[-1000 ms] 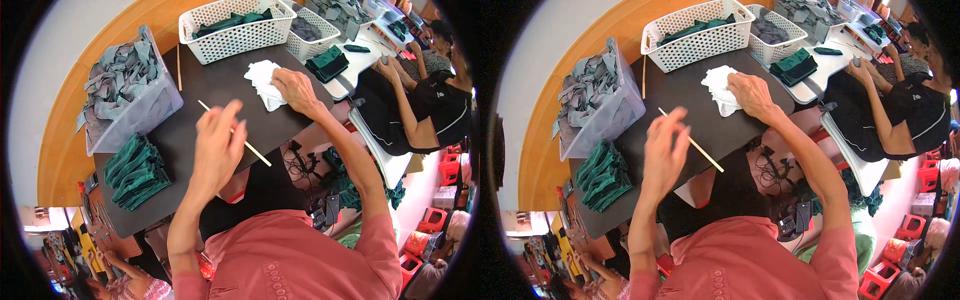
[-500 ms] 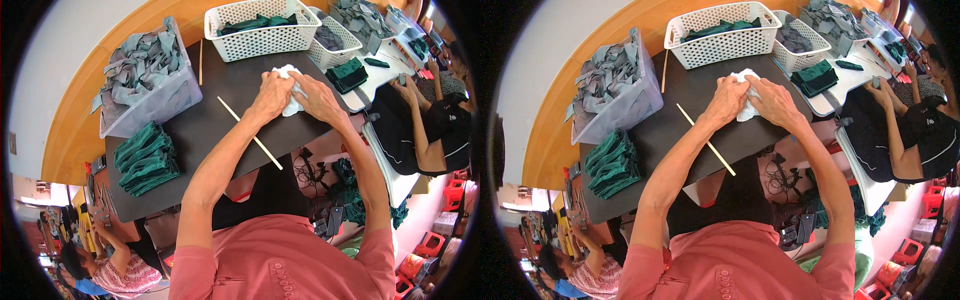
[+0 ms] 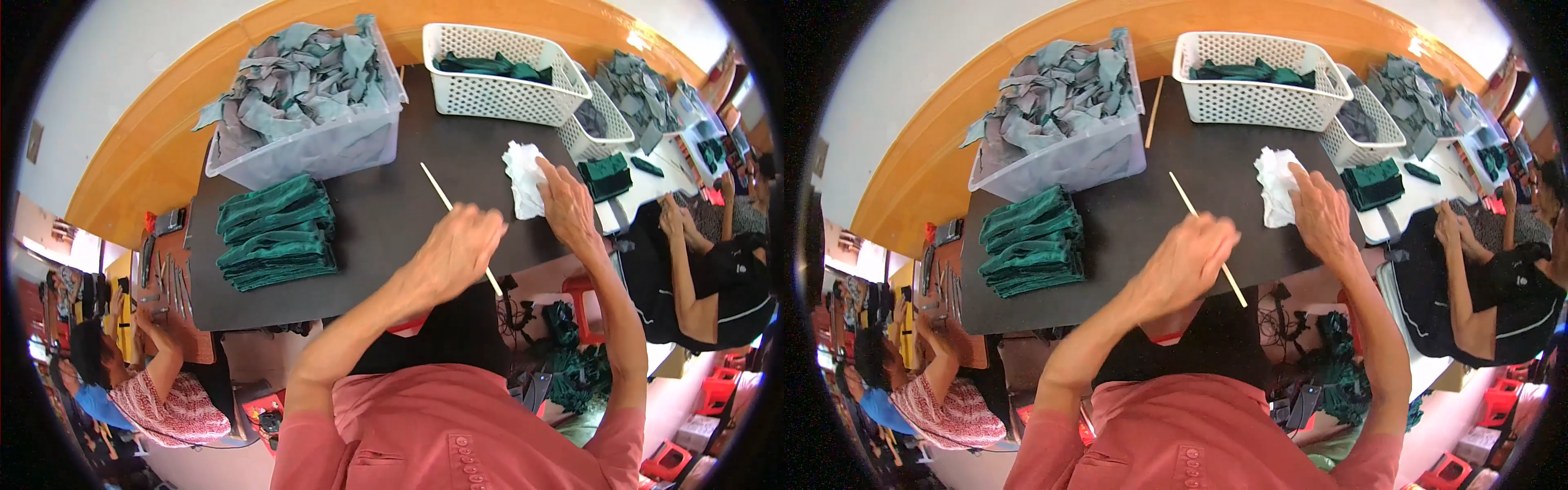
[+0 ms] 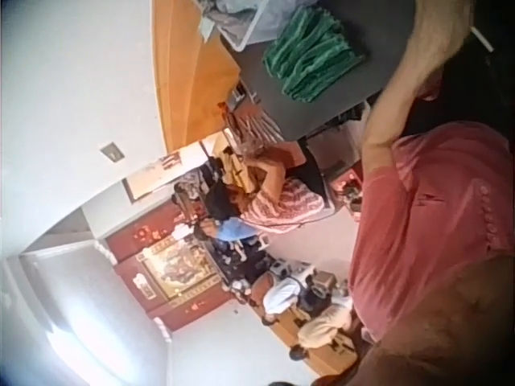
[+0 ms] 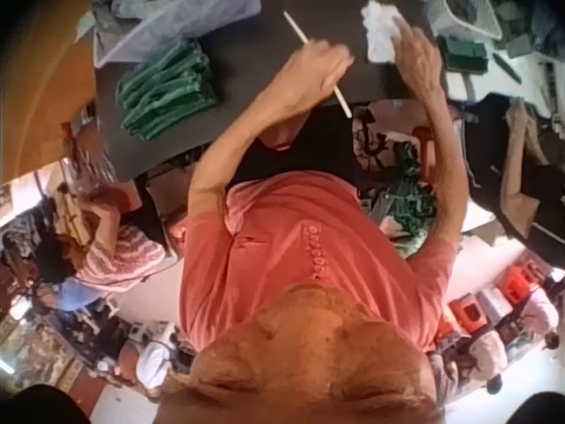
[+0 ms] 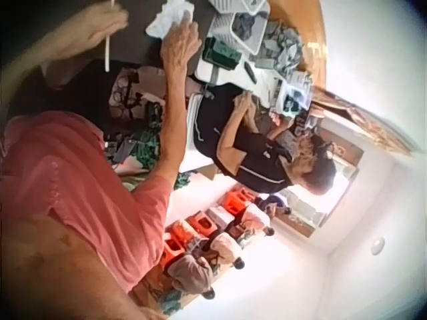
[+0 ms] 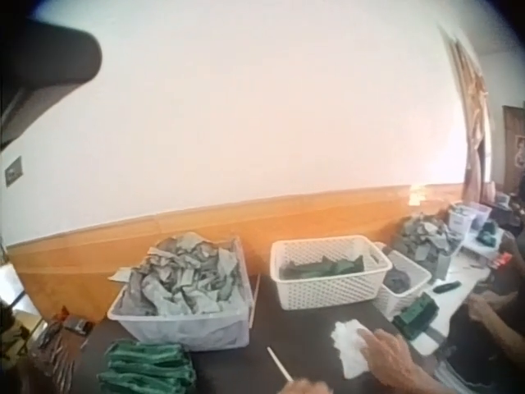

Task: Turning sewn fabric tubes right-side out using a thin wooden stick.

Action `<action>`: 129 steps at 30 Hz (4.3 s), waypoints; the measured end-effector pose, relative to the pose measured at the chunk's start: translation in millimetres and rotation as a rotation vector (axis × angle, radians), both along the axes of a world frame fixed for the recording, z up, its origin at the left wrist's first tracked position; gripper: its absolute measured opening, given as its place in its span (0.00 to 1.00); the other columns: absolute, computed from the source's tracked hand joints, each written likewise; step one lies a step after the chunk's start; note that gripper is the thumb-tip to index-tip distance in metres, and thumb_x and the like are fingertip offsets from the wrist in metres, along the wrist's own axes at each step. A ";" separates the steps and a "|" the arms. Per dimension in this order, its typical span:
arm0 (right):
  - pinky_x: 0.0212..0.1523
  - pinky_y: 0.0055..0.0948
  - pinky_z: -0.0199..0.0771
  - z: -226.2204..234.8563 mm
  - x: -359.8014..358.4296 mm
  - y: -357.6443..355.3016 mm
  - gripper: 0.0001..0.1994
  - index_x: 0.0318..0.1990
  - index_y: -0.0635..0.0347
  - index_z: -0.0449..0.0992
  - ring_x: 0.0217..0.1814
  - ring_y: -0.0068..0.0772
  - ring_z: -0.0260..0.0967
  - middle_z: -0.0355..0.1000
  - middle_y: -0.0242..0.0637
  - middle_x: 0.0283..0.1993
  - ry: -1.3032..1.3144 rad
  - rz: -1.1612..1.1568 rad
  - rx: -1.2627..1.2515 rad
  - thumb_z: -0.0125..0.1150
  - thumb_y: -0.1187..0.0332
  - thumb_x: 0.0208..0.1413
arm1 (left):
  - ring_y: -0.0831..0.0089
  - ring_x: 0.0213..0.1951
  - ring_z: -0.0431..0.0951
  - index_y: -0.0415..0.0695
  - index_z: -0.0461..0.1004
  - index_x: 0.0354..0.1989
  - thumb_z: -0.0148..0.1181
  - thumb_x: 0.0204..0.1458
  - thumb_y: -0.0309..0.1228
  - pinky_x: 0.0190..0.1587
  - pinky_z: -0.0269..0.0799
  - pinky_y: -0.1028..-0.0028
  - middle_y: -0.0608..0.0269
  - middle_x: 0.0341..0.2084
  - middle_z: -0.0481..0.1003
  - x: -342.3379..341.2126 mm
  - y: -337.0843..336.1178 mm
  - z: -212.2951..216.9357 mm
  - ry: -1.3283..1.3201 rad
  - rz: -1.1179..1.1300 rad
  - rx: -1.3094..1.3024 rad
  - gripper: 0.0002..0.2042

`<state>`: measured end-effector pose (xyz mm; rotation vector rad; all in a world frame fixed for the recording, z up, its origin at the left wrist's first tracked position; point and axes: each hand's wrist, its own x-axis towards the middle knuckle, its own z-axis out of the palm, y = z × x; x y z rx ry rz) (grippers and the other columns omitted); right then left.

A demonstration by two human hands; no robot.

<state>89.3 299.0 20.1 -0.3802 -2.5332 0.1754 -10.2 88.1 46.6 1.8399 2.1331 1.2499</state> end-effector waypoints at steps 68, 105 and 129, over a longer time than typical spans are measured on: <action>0.30 0.35 0.71 -7.2 -60.8 -131.1 0.10 0.36 0.66 0.72 0.31 0.38 0.72 0.71 0.43 0.29 -0.199 0.335 -0.548 0.56 0.68 0.51 | 0.56 0.36 0.67 0.36 0.69 0.32 0.55 0.48 0.24 0.40 0.63 0.63 0.55 0.29 0.68 -7.6 -78.9 -49.6 0.088 0.575 -0.019 0.05; 0.25 0.18 0.65 -8.3 -63.5 -140.4 0.08 0.35 0.69 0.77 0.25 0.15 0.64 0.71 0.28 0.24 0.016 0.446 -1.491 0.56 0.73 0.55 | 0.86 0.25 0.67 0.39 0.72 0.31 0.53 0.55 0.27 0.29 0.61 0.84 0.70 0.20 0.72 -24.3 -78.4 -41.2 -0.836 0.434 0.198 0.05; 0.23 0.17 0.62 -8.3 -66.7 -137.3 0.09 0.28 0.62 0.68 0.24 0.14 0.61 0.65 0.25 0.23 -0.105 0.543 -1.536 0.60 0.69 0.55 | 0.77 0.26 0.70 0.35 0.73 0.34 0.51 0.54 0.25 0.29 0.64 0.78 0.58 0.28 0.72 -26.8 -82.7 -41.6 -0.760 0.288 0.203 0.06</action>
